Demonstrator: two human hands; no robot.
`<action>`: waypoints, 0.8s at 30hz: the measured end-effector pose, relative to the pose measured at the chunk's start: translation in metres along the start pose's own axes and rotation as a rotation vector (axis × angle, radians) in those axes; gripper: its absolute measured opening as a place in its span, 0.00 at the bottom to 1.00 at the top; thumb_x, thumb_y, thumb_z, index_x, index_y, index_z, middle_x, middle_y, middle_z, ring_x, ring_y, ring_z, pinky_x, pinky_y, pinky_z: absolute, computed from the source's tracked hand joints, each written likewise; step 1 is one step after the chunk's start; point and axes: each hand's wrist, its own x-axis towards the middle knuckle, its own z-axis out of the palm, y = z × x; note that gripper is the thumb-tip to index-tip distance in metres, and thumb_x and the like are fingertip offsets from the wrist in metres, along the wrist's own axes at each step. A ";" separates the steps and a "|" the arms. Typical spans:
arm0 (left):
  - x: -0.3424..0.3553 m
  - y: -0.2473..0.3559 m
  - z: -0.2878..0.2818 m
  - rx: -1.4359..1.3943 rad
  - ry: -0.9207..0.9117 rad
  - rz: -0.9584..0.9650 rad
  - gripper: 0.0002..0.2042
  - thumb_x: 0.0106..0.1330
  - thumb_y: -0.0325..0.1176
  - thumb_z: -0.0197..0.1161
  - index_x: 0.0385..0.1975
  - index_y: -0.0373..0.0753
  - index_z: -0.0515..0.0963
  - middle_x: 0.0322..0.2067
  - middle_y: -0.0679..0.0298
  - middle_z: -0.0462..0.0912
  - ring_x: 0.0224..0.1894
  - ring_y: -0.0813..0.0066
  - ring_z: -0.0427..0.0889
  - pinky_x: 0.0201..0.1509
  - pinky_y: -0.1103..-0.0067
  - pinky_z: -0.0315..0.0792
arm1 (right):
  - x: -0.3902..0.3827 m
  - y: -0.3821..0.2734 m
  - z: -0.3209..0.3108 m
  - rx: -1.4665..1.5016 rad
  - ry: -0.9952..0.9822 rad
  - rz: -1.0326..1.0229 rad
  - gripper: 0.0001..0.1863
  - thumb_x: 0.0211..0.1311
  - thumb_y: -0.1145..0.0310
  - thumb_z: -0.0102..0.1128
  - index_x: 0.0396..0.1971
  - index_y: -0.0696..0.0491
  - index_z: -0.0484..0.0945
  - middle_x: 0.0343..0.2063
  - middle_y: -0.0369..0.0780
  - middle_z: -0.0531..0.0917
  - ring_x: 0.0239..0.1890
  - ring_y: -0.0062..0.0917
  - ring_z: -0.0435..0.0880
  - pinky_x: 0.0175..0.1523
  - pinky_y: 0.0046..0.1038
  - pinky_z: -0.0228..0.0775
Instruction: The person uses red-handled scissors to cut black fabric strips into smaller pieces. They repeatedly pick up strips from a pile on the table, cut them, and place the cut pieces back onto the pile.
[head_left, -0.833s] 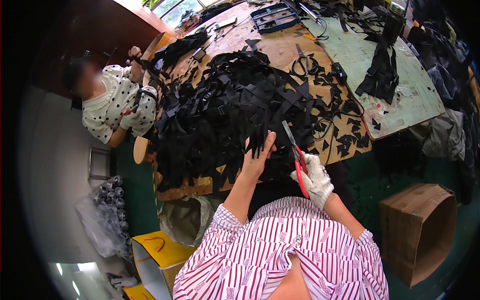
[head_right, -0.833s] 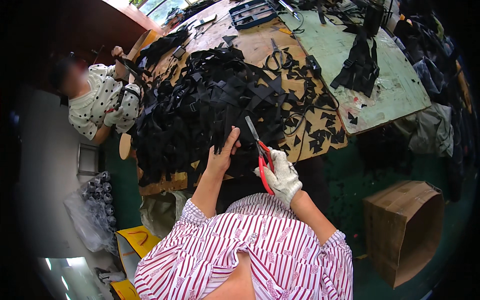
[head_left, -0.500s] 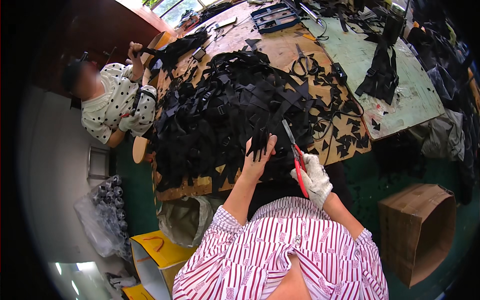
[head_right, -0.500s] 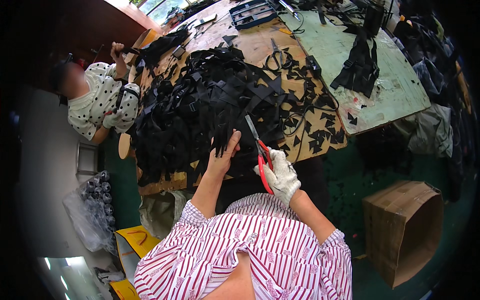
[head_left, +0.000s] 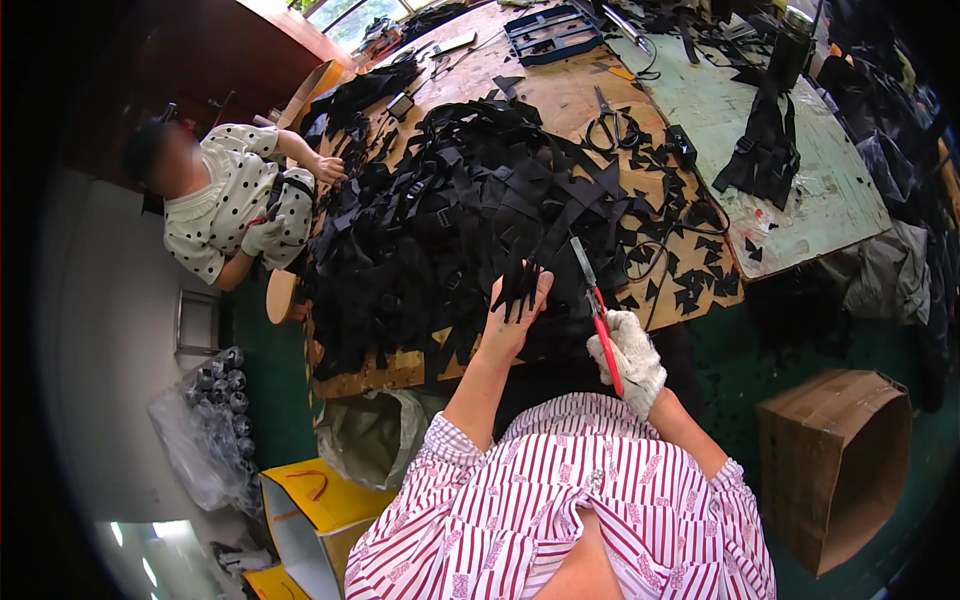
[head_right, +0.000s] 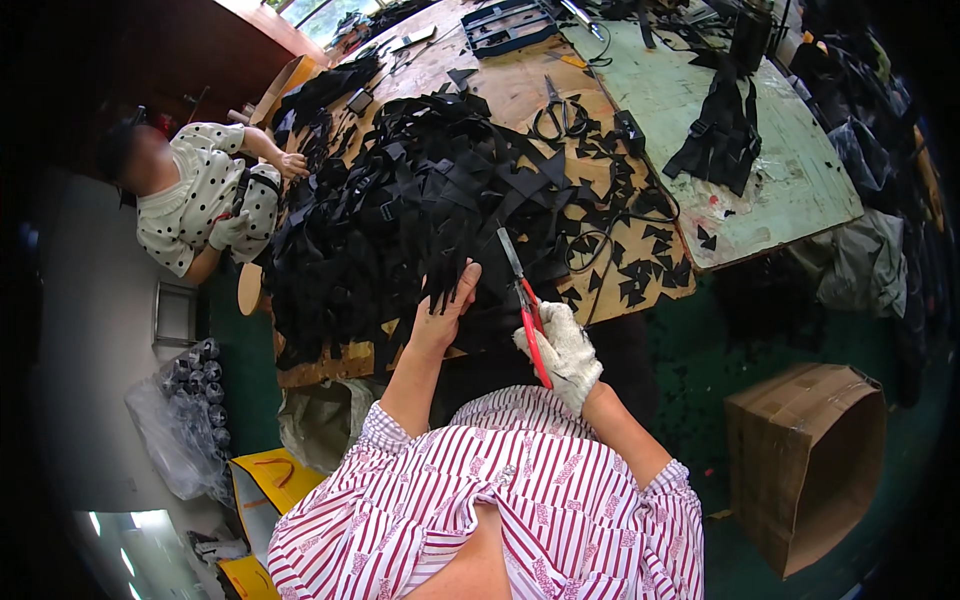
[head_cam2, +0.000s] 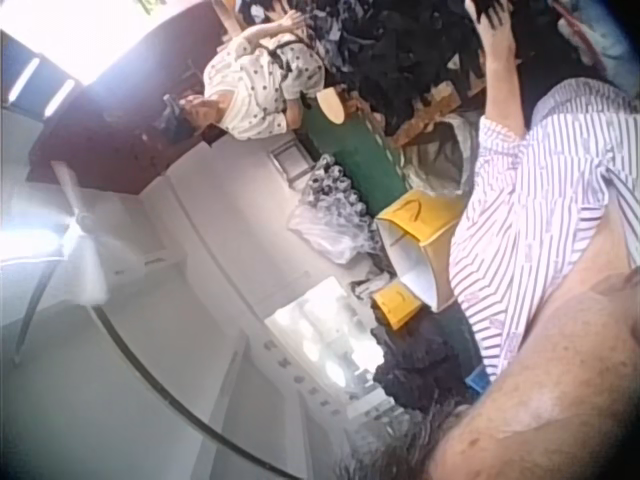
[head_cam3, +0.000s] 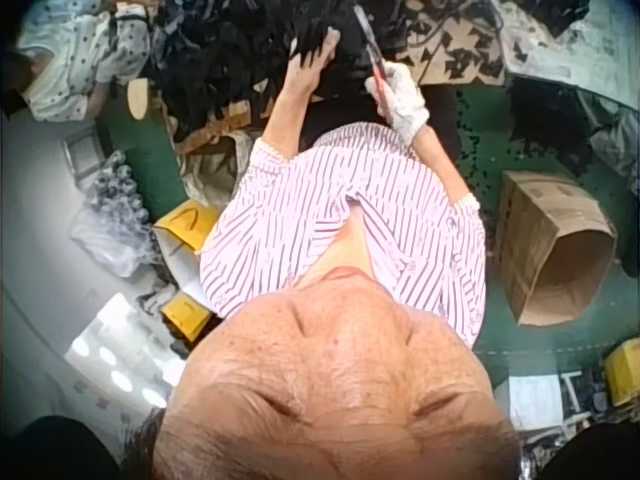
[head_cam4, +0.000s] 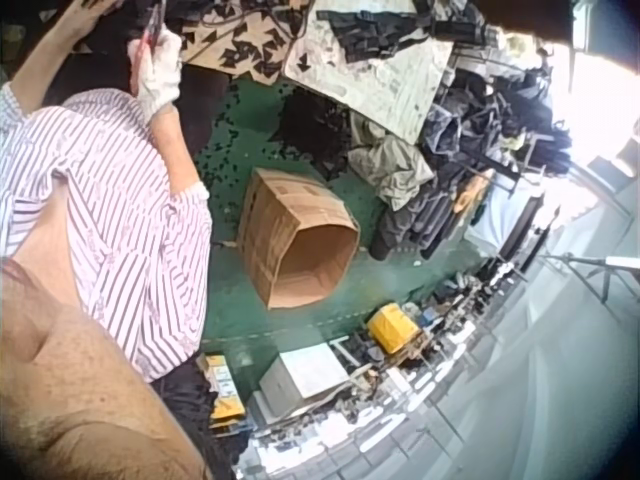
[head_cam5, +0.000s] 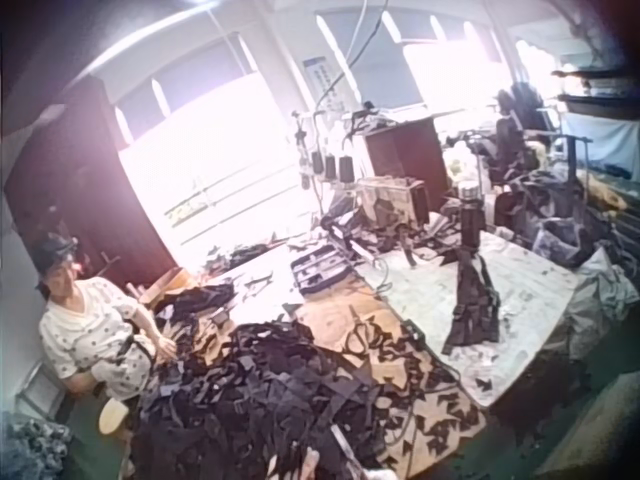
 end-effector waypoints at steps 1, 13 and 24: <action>-0.001 0.001 0.001 -0.002 0.004 0.004 0.14 0.64 0.39 0.61 0.21 0.38 0.70 0.16 0.70 0.69 0.20 0.84 0.68 0.24 0.83 0.60 | 0.000 0.000 0.000 0.017 -0.004 0.018 0.19 0.58 0.68 0.54 0.47 0.58 0.63 0.22 0.34 0.71 0.14 0.12 0.67 0.19 0.17 0.63; 0.001 0.003 -0.001 0.034 -0.103 -0.033 0.15 0.63 0.42 0.60 0.20 0.39 0.70 0.15 0.73 0.66 0.19 0.84 0.64 0.24 0.83 0.58 | 0.003 -0.019 -0.001 0.196 -0.003 0.151 0.18 0.57 0.69 0.59 0.43 0.57 0.65 0.23 0.33 0.72 0.15 0.13 0.68 0.19 0.17 0.63; 0.035 -0.012 -0.018 0.285 -0.230 0.305 0.13 0.55 0.20 0.52 0.41 0.33 0.72 0.29 0.70 0.72 0.29 0.83 0.70 0.32 0.85 0.66 | 0.024 0.000 -0.028 0.461 0.144 0.021 0.08 0.61 0.66 0.51 0.33 0.53 0.64 0.15 0.31 0.68 0.08 0.15 0.67 0.12 0.16 0.59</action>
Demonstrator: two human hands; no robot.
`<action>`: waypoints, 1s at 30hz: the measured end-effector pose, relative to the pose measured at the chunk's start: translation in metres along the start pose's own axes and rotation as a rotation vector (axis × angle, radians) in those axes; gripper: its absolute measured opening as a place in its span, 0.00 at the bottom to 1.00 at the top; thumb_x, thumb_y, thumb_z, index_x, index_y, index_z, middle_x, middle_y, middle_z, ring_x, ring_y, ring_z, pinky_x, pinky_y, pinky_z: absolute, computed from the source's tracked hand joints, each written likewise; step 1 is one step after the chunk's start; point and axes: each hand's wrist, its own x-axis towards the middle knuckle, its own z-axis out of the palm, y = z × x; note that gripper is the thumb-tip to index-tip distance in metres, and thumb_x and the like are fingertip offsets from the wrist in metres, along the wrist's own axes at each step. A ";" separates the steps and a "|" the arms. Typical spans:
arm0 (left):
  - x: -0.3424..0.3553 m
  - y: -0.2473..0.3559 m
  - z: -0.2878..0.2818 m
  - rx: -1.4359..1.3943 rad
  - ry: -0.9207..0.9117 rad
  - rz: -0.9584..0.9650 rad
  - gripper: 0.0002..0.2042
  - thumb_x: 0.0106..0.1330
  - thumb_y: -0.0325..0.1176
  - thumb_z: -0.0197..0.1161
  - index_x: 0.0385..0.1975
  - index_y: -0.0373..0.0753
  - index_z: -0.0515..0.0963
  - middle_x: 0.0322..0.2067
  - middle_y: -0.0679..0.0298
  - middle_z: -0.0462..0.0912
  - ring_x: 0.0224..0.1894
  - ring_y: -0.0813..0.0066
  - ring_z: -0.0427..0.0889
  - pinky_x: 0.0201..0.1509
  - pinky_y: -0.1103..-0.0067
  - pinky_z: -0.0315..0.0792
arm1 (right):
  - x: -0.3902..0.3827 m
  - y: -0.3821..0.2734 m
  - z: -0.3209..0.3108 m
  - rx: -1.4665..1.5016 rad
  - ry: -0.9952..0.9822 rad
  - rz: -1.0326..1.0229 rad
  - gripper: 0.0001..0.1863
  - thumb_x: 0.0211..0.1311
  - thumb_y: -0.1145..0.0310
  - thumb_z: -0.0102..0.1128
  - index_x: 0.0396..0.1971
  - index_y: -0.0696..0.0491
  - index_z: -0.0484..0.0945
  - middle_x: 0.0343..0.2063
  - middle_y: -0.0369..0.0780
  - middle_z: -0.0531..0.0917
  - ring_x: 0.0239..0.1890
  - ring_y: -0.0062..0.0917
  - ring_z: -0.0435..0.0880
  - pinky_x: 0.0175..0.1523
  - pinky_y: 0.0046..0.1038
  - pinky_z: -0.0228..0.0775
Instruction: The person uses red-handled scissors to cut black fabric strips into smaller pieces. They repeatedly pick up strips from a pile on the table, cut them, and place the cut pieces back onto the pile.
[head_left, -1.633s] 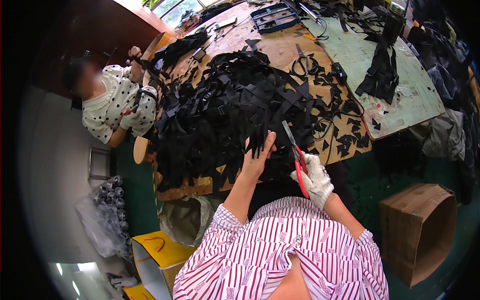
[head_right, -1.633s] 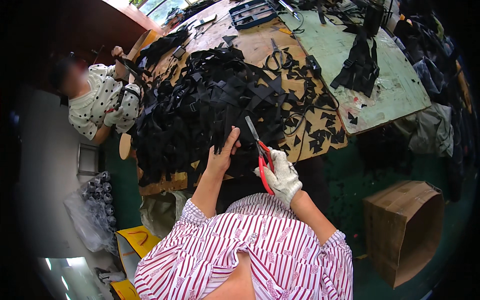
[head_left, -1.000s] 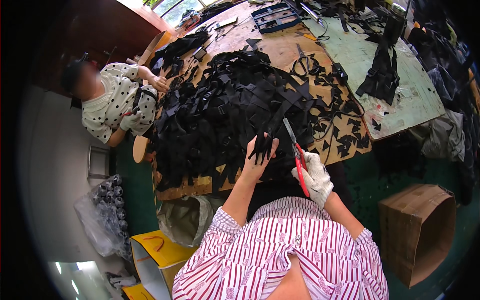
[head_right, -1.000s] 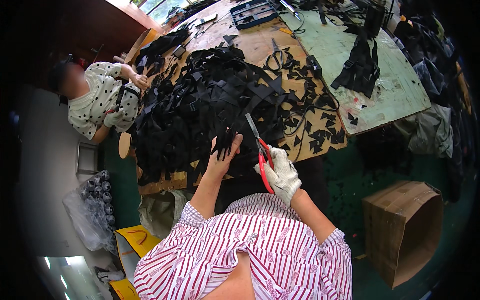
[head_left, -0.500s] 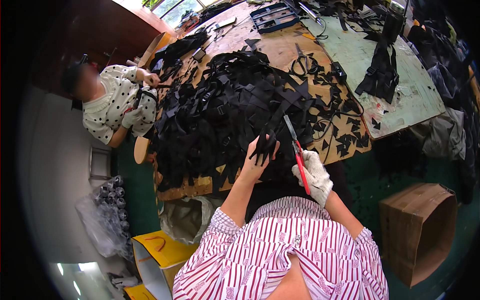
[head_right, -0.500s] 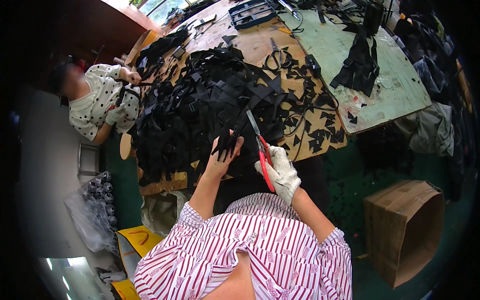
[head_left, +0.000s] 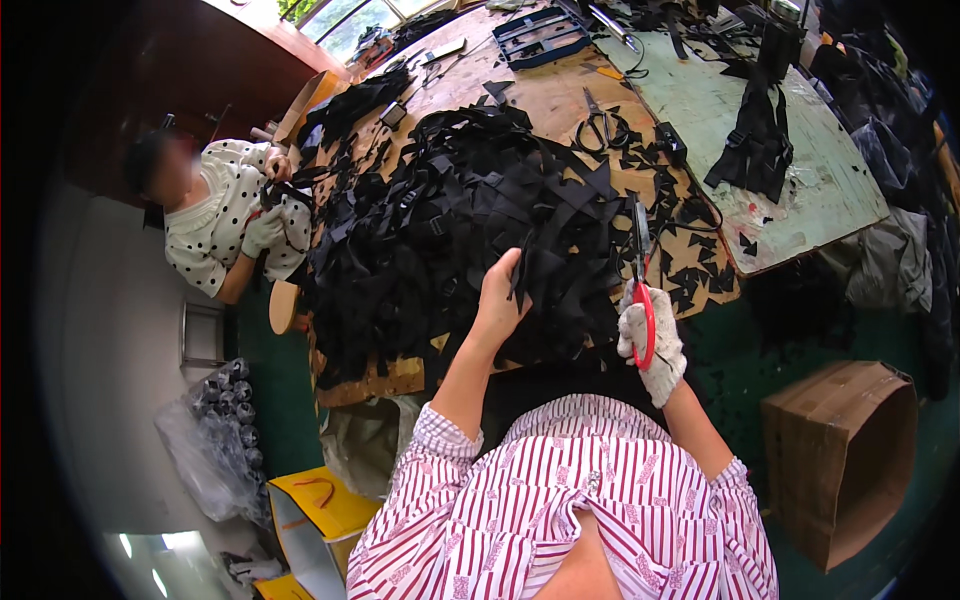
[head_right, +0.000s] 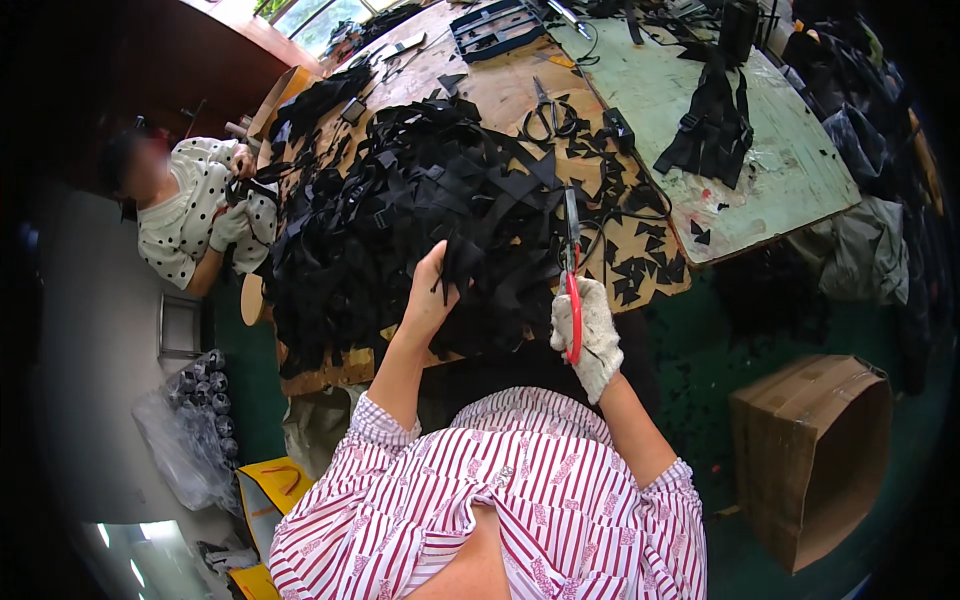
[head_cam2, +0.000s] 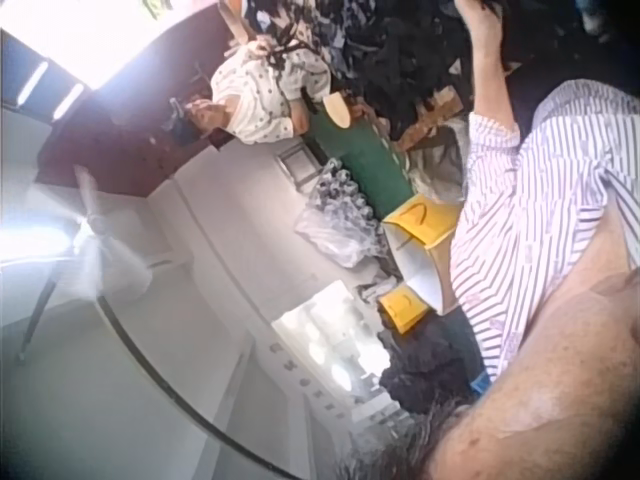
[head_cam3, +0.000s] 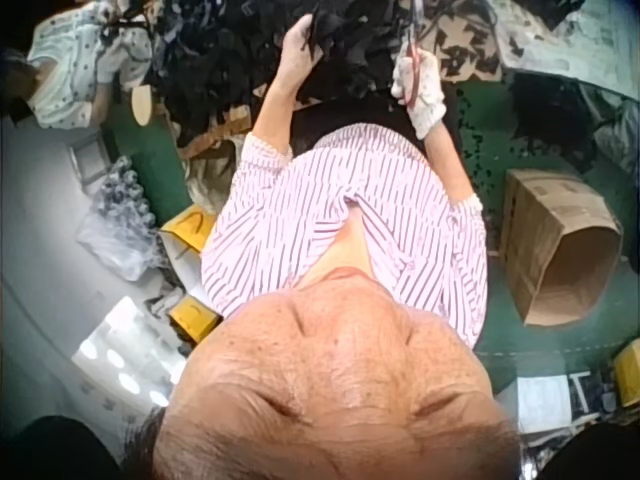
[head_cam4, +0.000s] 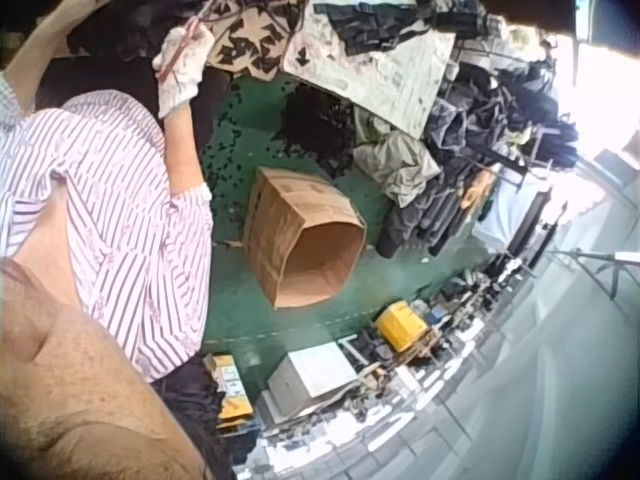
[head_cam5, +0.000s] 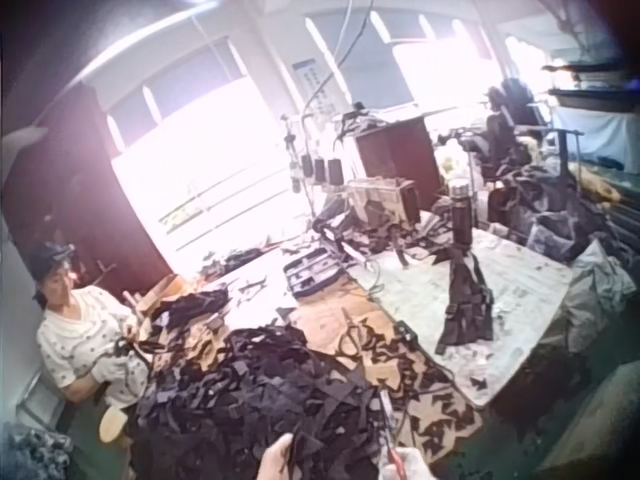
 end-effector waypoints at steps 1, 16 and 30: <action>0.007 -0.004 -0.001 0.158 0.011 -0.002 0.12 0.53 0.18 0.51 0.39 0.32 0.72 0.29 0.70 0.72 0.29 0.83 0.70 0.32 0.85 0.66 | -0.002 0.001 -0.001 -0.011 -0.001 0.003 0.10 0.62 0.65 0.51 0.34 0.54 0.64 0.16 0.31 0.68 0.09 0.15 0.67 0.12 0.16 0.59; 0.090 -0.054 0.057 0.939 0.242 0.179 0.12 0.48 0.21 0.58 0.35 0.34 0.76 0.30 0.53 0.75 0.34 0.51 0.77 0.39 0.65 0.71 | -0.018 -0.003 -0.001 0.172 0.042 -0.009 0.17 0.63 0.59 0.56 0.42 0.53 0.63 0.22 0.32 0.69 0.17 0.14 0.69 0.16 0.15 0.65; 0.040 0.008 0.010 -0.423 0.170 -0.118 0.09 0.57 0.33 0.67 0.32 0.38 0.77 0.23 0.72 0.73 0.24 0.84 0.67 0.29 0.84 0.61 | 0.004 -0.026 0.008 -0.147 0.033 -0.052 0.15 0.55 0.67 0.59 0.38 0.54 0.64 0.19 0.31 0.70 0.12 0.13 0.68 0.14 0.16 0.61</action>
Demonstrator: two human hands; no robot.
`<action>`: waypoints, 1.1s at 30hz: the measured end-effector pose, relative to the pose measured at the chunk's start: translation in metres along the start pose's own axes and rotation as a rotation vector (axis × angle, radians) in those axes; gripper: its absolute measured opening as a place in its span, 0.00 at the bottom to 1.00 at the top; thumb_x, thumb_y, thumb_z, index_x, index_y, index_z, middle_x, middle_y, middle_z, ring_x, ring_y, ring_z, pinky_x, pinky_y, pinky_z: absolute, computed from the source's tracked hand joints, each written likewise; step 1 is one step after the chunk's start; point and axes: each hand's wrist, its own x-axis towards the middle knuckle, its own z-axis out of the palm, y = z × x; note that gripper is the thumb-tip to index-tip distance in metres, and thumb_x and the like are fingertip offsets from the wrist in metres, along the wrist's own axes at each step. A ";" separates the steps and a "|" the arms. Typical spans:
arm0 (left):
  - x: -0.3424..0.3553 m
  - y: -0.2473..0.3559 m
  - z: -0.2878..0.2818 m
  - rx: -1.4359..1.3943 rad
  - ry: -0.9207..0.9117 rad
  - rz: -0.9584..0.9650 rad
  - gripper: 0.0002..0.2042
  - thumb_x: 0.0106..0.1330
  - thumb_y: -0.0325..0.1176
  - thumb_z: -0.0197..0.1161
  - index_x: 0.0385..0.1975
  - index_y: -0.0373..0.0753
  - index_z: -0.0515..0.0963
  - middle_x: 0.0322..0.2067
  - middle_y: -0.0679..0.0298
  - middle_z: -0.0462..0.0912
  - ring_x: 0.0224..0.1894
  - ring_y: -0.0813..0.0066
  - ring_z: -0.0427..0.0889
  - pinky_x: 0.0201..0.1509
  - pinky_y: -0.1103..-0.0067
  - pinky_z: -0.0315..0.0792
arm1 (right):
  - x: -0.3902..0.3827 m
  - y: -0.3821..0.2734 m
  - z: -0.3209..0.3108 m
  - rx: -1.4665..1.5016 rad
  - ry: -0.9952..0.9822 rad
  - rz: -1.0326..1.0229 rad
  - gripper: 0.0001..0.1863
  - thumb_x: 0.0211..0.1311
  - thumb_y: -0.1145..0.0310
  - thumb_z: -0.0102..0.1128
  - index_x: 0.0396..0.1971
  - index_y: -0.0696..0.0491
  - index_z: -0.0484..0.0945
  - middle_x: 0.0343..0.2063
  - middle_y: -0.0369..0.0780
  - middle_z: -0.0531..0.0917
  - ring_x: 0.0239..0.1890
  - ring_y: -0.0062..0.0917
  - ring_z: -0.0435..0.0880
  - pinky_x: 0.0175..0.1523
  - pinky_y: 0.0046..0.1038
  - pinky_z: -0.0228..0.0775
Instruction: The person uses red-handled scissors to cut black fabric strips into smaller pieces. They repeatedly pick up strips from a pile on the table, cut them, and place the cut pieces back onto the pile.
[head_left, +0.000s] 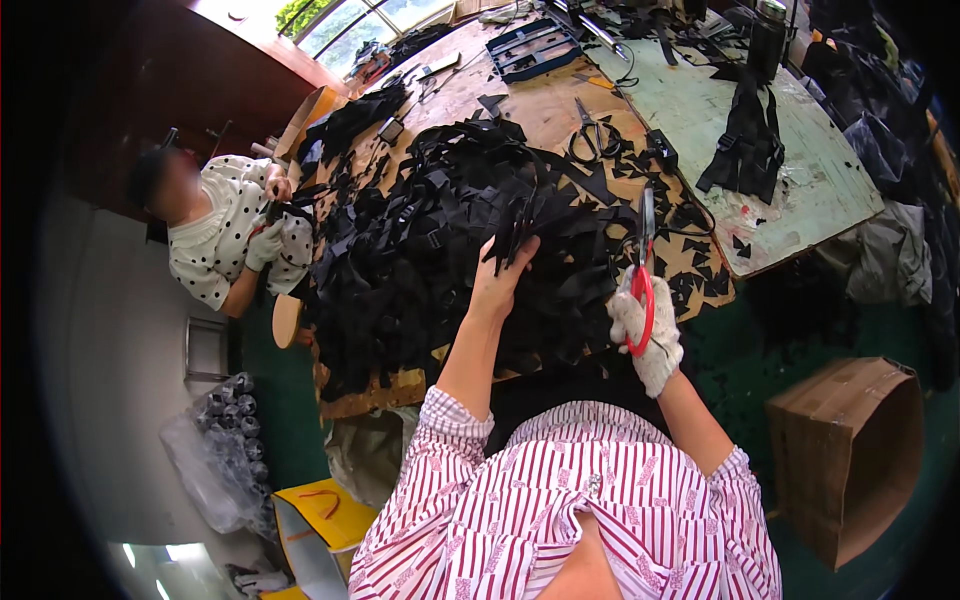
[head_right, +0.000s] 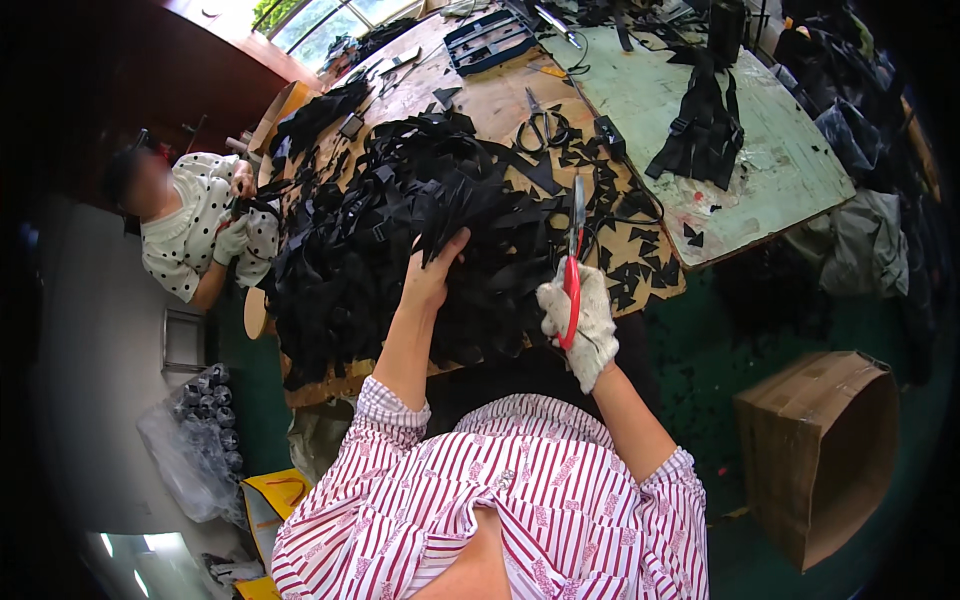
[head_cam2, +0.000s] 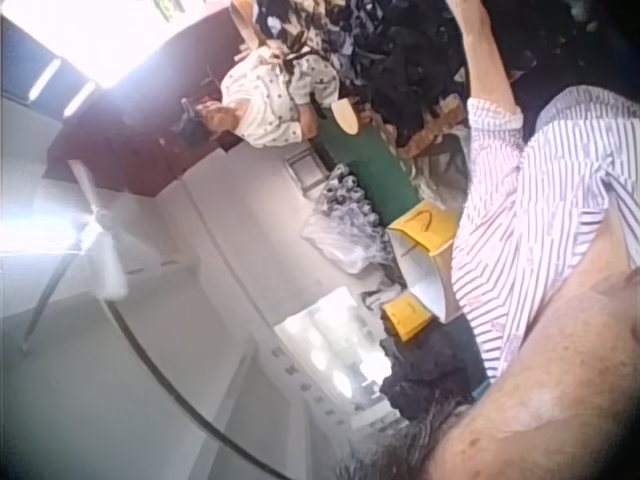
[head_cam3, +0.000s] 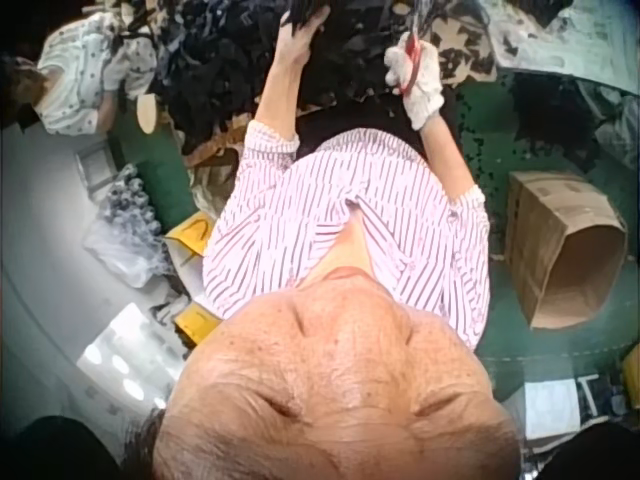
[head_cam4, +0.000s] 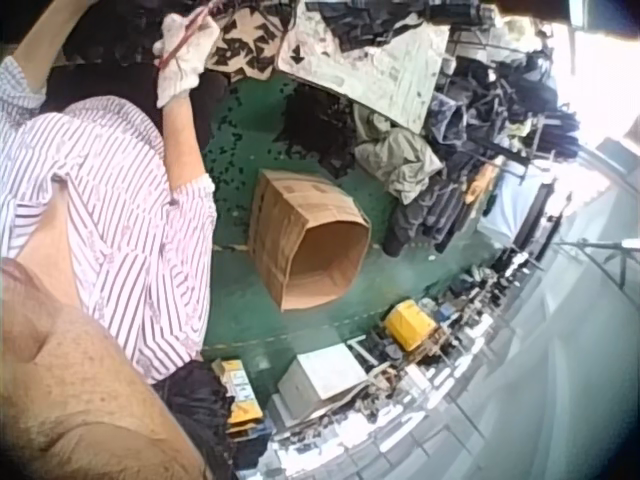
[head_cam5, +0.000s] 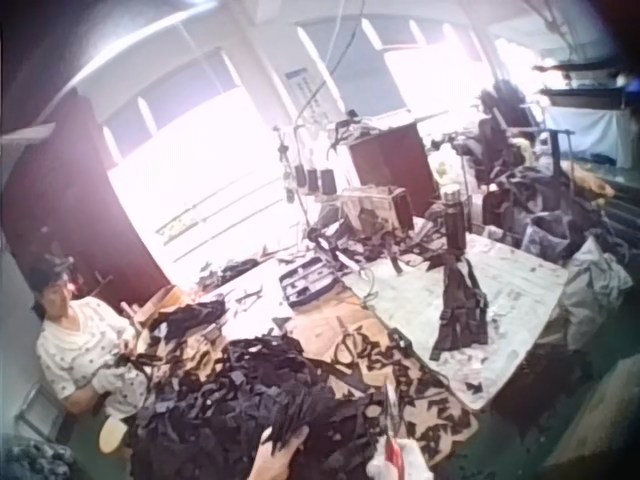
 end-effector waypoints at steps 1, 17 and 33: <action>-0.006 0.002 0.001 0.013 -0.007 0.014 0.09 0.57 0.35 0.67 0.33 0.38 0.77 0.22 0.73 0.72 0.23 0.85 0.66 0.28 0.84 0.60 | 0.008 -0.005 0.000 -0.008 -0.029 -0.017 0.16 0.54 0.66 0.59 0.38 0.54 0.64 0.19 0.31 0.70 0.12 0.13 0.68 0.14 0.16 0.61; -0.046 0.013 0.010 -0.228 -0.022 -0.253 0.10 0.55 0.30 0.68 0.34 0.37 0.78 0.27 0.69 0.77 0.28 0.81 0.72 0.31 0.83 0.64 | 0.032 -0.005 0.022 0.358 -0.088 -0.119 0.20 0.55 0.68 0.60 0.45 0.51 0.63 0.22 0.34 0.73 0.20 0.19 0.75 0.18 0.18 0.65; -0.042 -0.005 0.004 0.338 -0.049 0.250 0.06 0.56 0.20 0.63 0.31 0.32 0.74 0.26 0.69 0.75 0.31 0.81 0.75 0.36 0.82 0.72 | 0.044 -0.001 0.023 0.367 -0.135 -0.093 0.18 0.55 0.66 0.60 0.44 0.50 0.65 0.22 0.33 0.73 0.19 0.19 0.75 0.18 0.19 0.67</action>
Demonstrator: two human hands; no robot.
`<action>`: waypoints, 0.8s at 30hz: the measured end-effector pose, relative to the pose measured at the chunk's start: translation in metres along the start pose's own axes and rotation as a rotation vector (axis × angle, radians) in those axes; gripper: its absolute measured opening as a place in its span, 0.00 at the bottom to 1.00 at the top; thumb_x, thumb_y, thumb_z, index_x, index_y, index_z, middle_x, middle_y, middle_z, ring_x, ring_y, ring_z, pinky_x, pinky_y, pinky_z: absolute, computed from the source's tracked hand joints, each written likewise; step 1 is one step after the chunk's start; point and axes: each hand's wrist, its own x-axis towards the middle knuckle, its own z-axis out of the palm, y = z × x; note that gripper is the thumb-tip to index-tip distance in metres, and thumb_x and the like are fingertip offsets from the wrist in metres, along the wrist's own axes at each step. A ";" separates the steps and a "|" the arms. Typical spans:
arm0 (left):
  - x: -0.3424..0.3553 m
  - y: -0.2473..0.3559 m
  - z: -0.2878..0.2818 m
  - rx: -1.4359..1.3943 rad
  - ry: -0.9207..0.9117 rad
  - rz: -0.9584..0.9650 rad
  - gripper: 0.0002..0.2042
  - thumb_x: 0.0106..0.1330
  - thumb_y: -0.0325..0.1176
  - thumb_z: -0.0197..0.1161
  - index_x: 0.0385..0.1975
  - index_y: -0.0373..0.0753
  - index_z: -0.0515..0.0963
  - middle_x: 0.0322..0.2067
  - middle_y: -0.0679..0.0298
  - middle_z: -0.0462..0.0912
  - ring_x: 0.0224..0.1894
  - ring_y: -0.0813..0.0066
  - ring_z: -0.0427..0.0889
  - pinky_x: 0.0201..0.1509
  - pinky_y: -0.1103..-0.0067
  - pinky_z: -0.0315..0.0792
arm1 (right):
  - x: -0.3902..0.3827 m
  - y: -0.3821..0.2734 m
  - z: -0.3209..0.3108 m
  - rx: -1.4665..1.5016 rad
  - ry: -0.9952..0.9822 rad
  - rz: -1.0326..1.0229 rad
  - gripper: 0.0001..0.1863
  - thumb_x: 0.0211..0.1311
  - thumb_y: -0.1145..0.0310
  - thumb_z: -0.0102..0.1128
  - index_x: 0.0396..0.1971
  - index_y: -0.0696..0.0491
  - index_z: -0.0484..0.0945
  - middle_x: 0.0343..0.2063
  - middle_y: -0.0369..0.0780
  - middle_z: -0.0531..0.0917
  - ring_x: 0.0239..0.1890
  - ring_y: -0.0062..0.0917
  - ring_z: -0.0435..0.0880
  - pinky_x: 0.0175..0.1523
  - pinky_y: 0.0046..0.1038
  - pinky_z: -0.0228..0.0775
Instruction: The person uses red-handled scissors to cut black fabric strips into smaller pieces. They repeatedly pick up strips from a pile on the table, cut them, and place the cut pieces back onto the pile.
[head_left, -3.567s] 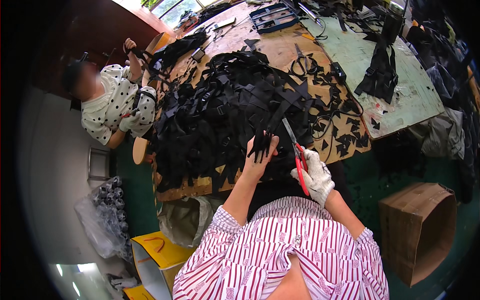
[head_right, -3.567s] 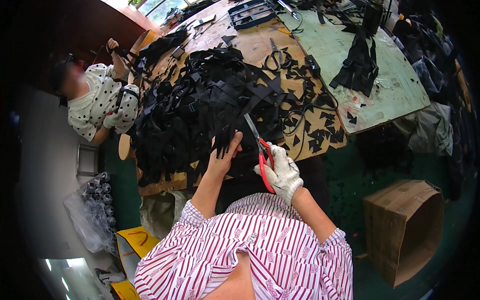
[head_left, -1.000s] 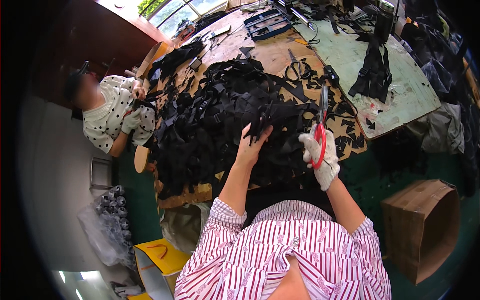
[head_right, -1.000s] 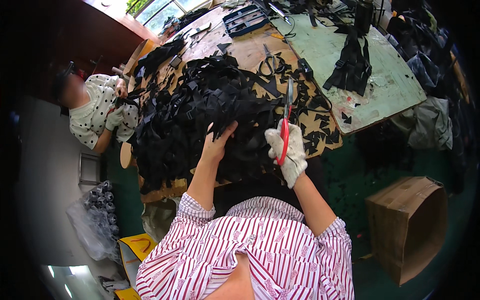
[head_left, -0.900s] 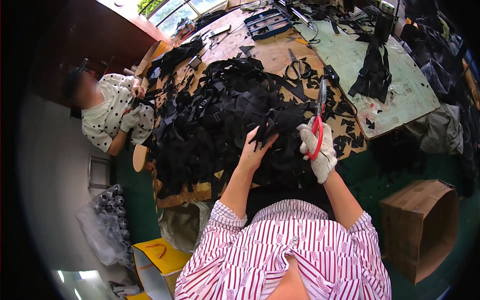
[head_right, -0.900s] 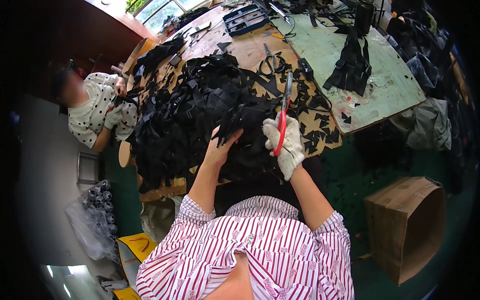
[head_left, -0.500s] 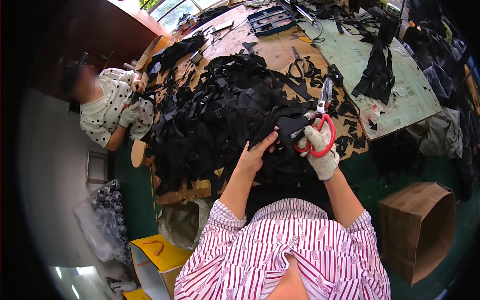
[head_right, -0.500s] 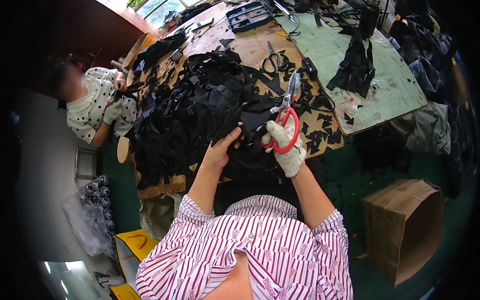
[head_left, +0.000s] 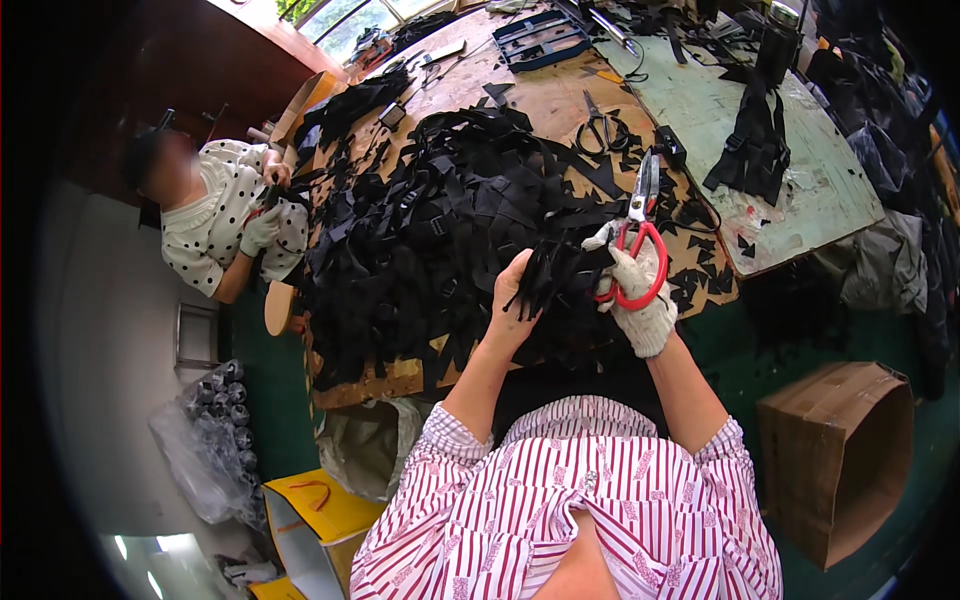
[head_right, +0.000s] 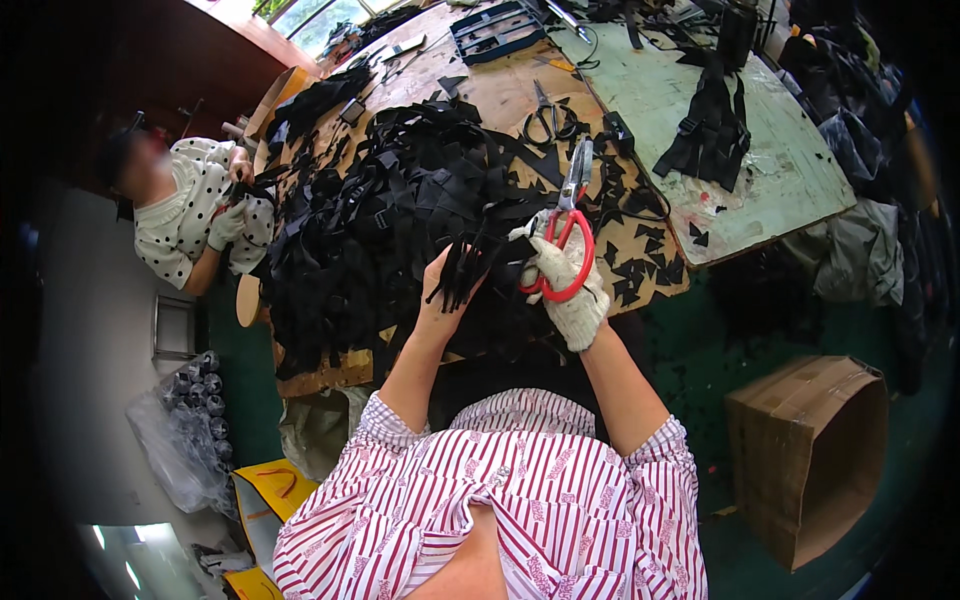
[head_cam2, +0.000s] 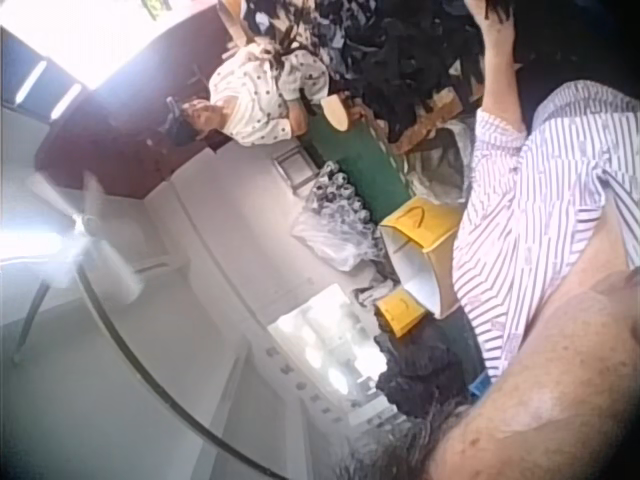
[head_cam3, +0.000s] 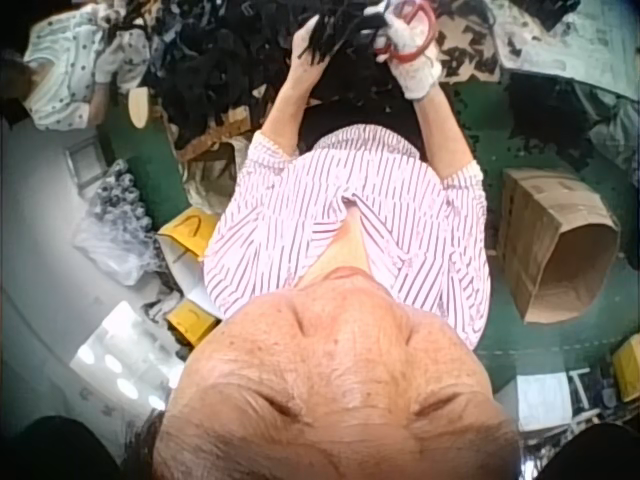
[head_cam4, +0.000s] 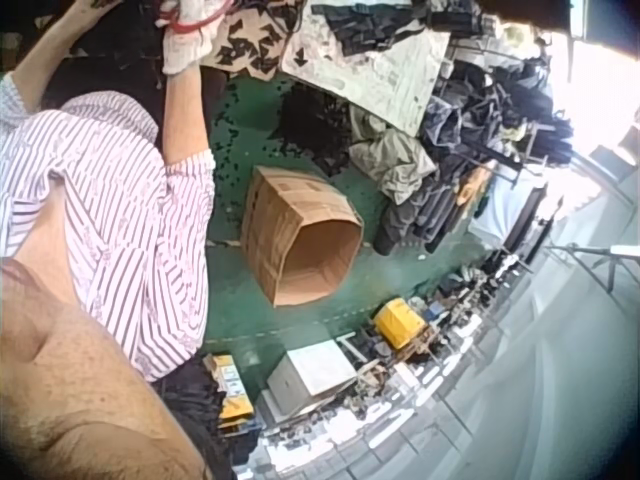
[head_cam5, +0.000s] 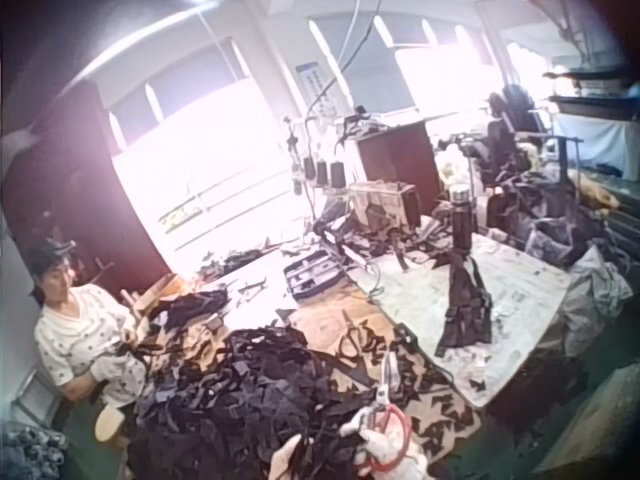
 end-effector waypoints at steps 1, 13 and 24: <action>-0.001 0.000 0.001 0.018 0.029 -0.032 0.06 0.56 0.19 0.63 0.31 0.32 0.74 0.27 0.69 0.75 0.31 0.81 0.75 0.37 0.83 0.72 | -0.005 -0.002 0.002 0.015 -0.002 -0.006 0.18 0.55 0.66 0.61 0.44 0.50 0.65 0.23 0.33 0.73 0.19 0.19 0.75 0.18 0.19 0.67; -0.002 -0.001 0.012 0.096 0.013 0.265 0.07 0.53 0.17 0.55 0.29 0.34 0.68 0.24 0.68 0.61 0.28 0.80 0.64 0.33 0.85 0.60 | -0.011 -0.007 0.008 -0.056 0.038 -0.034 0.19 0.56 0.67 0.61 0.44 0.50 0.64 0.24 0.33 0.73 0.20 0.18 0.74 0.19 0.19 0.65; 0.000 0.011 -0.014 -0.432 0.120 -0.207 0.14 0.66 0.40 0.57 0.36 0.34 0.78 0.33 0.63 0.81 0.28 0.81 0.75 0.38 0.82 0.71 | -0.005 -0.013 -0.003 -0.092 0.011 -0.051 0.19 0.55 0.68 0.59 0.46 0.52 0.67 0.24 0.33 0.74 0.19 0.17 0.75 0.20 0.18 0.66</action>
